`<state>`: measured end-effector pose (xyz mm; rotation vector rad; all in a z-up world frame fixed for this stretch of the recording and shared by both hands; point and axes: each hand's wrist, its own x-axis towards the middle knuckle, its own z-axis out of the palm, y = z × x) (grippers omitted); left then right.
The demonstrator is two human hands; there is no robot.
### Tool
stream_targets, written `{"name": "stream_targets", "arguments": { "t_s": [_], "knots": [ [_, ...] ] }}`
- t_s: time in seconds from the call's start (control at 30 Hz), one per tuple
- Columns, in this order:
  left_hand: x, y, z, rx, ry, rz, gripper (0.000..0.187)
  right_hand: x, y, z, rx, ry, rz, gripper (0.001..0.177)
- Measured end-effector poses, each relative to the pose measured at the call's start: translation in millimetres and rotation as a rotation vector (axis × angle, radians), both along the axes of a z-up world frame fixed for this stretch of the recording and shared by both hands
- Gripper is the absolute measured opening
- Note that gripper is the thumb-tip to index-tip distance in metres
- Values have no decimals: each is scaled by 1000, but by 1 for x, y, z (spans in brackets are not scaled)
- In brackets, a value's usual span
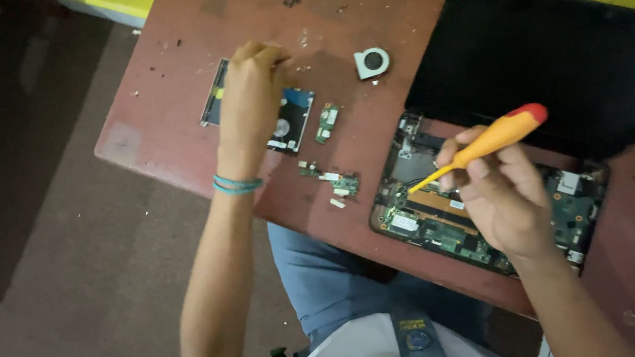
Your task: The person uses a yellow plastic pry tool to remove screws and disconnect components from a disassembled laptop on a reddish-brown table. They remove a small circuit board and a black plastic part, placing them on the table alongside other removed parts like a hard drive and fan.
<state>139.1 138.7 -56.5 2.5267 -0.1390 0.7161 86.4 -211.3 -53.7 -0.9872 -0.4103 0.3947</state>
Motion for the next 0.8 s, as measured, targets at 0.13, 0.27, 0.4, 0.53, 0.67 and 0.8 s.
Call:
{"name": "stream_targets", "arguments": {
  "t_s": [0.13, 0.27, 0.4, 0.53, 0.67, 0.8],
  "knots": [
    [17, 16, -22, 389, 67, 69, 15, 1, 0, 2, -28, -13, 22, 30],
    [18, 8, -22, 512, 112, 147, 11, 0, 1, 7, -74, -4, 40, 29],
    [21, 9, -23, 654, 71, 193, 25, -1, 4, 11, -79, -15, 76, 28],
    [25, 9, -21, 647, 100, 176, 37, -2, 5, 12, -114, -45, 55, 28],
    [24, 7, -21, 623, 102, 169, 39, -2, 4, 12, -124, -64, 66, 28],
    [22, 4, -18, 625, 74, 161, 22, -2, 5, 11, -178, -110, 61, 27]
  ]
}}
